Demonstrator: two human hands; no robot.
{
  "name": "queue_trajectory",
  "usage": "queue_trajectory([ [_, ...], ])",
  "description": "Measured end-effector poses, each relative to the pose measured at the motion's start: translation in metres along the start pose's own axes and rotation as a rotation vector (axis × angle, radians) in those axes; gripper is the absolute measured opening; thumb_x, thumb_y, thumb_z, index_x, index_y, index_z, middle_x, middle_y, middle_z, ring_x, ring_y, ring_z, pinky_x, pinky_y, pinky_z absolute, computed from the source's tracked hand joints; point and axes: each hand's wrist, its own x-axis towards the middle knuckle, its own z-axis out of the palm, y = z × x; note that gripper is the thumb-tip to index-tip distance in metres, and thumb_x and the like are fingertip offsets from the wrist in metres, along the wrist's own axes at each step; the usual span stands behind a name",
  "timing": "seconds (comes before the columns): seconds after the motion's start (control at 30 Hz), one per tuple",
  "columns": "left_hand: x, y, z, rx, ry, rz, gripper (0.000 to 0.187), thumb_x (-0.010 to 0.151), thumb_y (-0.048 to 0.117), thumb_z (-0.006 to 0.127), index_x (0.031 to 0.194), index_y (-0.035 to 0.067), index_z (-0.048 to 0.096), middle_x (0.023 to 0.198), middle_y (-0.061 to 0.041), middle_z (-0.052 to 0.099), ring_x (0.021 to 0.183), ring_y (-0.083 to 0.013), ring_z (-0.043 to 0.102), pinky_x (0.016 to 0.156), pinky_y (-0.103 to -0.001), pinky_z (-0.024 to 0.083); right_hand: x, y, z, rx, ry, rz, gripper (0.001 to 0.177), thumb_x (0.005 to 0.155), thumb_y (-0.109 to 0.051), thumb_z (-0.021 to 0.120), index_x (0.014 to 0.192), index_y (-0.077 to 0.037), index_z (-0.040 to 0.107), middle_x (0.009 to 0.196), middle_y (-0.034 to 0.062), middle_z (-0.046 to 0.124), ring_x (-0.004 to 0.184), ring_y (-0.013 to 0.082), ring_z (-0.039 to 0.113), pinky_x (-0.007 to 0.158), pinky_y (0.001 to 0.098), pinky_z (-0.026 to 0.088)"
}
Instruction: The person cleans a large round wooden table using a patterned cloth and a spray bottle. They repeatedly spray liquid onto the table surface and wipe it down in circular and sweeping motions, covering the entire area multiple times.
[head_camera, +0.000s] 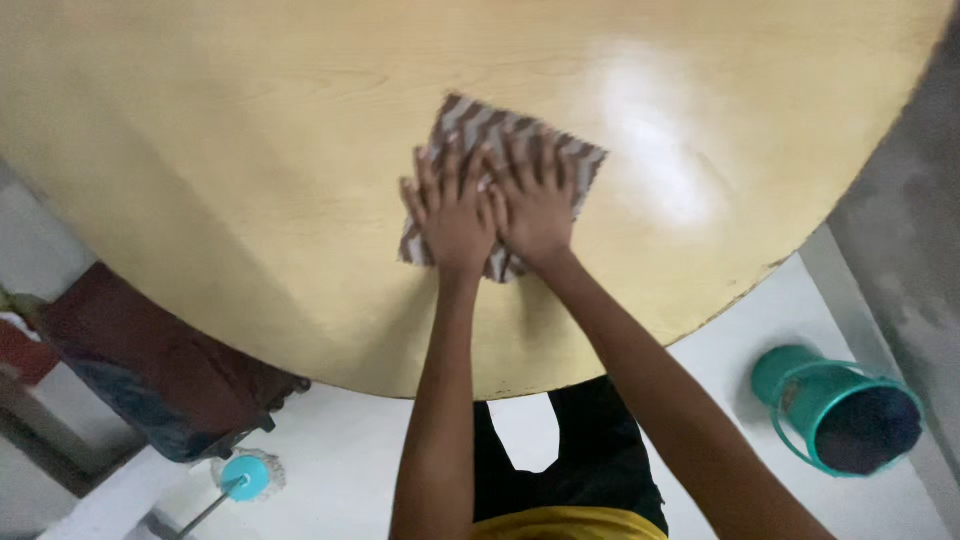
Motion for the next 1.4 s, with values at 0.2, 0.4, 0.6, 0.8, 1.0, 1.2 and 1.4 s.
queue_trajectory([
  [0.2,-0.183,-0.086,0.019,0.034,0.086,-0.226,0.059,0.105,0.04,0.04,0.16,0.018,0.041,0.172,-0.01,0.021,0.159,-0.0388,0.008,0.124,-0.065,0.002,-0.114,-0.094,0.064,0.036,-0.212,-0.395,0.058,0.106,-0.044,0.032,0.162,-0.029,0.03,0.17,0.0026,0.024,0.157,0.0307,0.016,0.125,0.0558,0.008],
  [0.4,-0.226,0.014,0.062,-0.21,-0.293,0.011,0.065,0.103,0.046,0.032,0.161,0.018,0.026,0.17,-0.011,0.016,0.155,-0.0341,0.009,0.122,-0.056,0.001,-0.209,0.01,0.051,-0.061,-0.097,-0.223,0.054,0.104,-0.044,0.036,0.153,-0.025,0.047,0.166,0.0022,0.035,0.155,0.0282,0.026,0.124,0.0527,0.01],
  [0.6,-0.071,0.032,0.037,0.082,-0.097,0.331,0.064,0.109,0.048,0.022,0.169,0.023,0.019,0.176,0.002,0.009,0.162,-0.0269,0.006,0.129,-0.051,-0.003,-0.104,0.024,0.037,0.015,0.168,0.129,0.058,0.112,-0.033,0.031,0.162,-0.006,0.043,0.174,0.0132,0.026,0.161,0.0439,0.012,0.128,0.0596,0.004],
  [0.8,0.003,-0.108,-0.034,0.009,-0.095,0.099,0.06,0.108,0.051,0.026,0.166,0.035,0.022,0.174,0.005,0.01,0.161,-0.0334,0.006,0.129,-0.059,0.003,0.02,-0.106,0.038,-0.034,0.109,0.021,0.059,0.112,-0.038,0.033,0.165,-0.014,0.041,0.174,0.0122,0.022,0.158,0.0443,0.01,0.124,0.0629,0.002],
  [1.0,-0.088,-0.218,-0.051,-0.049,0.091,-0.109,0.056,0.108,0.045,0.036,0.163,0.03,0.034,0.172,0.001,0.02,0.158,-0.0384,0.008,0.126,-0.062,0.004,0.003,-0.216,0.053,-0.074,-0.087,-0.285,0.056,0.107,-0.045,0.036,0.16,-0.025,0.038,0.172,0.0053,0.021,0.157,0.0413,0.012,0.124,0.0615,0.006],
  [1.2,-0.213,-0.242,-0.069,-0.365,0.039,-0.213,0.079,0.098,0.045,0.06,0.164,0.018,0.026,0.172,-0.019,0.015,0.158,-0.0469,0.011,0.119,-0.07,0.019,-0.098,-0.205,0.007,0.0,-0.087,-0.278,0.068,0.095,-0.031,0.062,0.158,-0.023,0.038,0.168,0.0108,0.026,0.155,0.0349,0.021,0.122,0.0537,0.024],
  [1.4,-0.286,-0.256,-0.072,-0.218,-0.102,-0.114,0.08,0.092,0.044,0.064,0.159,0.018,0.028,0.167,-0.014,0.016,0.152,-0.0451,0.008,0.118,-0.065,0.017,-0.193,-0.195,-0.001,-0.007,-0.377,-0.068,0.083,0.087,-0.028,0.07,0.159,-0.016,0.03,0.166,0.0148,0.019,0.152,0.0375,0.017,0.119,0.0529,0.022],
])
